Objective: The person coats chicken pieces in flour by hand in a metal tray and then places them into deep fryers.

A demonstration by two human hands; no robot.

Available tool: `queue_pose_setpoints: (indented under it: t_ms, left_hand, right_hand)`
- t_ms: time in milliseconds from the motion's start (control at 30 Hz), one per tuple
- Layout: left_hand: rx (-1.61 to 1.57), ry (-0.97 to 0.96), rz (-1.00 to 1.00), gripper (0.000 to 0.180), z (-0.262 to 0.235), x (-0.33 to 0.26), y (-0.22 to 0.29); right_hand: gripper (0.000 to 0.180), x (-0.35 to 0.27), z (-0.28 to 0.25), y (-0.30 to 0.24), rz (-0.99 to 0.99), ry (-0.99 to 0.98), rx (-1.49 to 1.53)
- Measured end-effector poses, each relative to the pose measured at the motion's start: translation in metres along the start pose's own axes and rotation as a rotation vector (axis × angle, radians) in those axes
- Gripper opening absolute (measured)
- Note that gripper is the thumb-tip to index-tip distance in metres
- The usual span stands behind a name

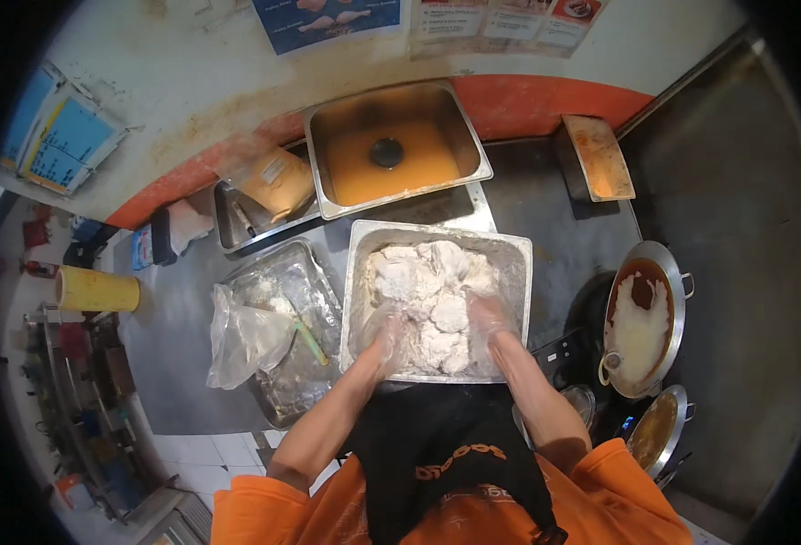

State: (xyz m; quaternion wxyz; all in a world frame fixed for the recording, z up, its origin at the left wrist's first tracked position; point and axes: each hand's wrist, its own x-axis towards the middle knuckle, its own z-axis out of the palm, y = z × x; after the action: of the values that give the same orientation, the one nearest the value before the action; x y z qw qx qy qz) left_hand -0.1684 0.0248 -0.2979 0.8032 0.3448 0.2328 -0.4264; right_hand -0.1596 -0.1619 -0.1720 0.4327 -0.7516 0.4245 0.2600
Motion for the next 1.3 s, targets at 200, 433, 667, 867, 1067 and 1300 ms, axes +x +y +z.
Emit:
queue_pose_setpoints:
  t_ms: [200,433,667,867,1067,1300]
  left_hand:
    - [-0.149,0.39,-0.157,0.038,0.093,-0.081,0.069]
    - [0.26,0.058,0.443,0.045,0.028,-0.042,0.062]
    - [0.442,0.036,0.388,0.046,0.005,0.049,0.092]
    - [0.803,0.086,0.256,0.037,0.033,0.075,0.114]
    - [1.019,0.097,0.352,0.029,0.055,0.046,0.115]
    - [1.318,0.318,0.439,0.028,0.021,-0.009,0.064]
  right_hand:
    - [0.053,-0.05,-0.022,-0.006,-0.269,-0.08,0.024]
    - [0.048,0.068,-0.014,0.061,-0.084,0.113,-0.085]
    - [0.07,0.09,0.009,0.03,-0.101,0.169,0.282]
    - [0.056,0.128,0.018,0.025,-0.245,-0.157,0.433]
    - [0.054,0.117,0.004,0.01,-0.339,-0.301,0.178]
    - [0.034,-0.016,0.039,-0.003,-1.056,0.121,-0.57]
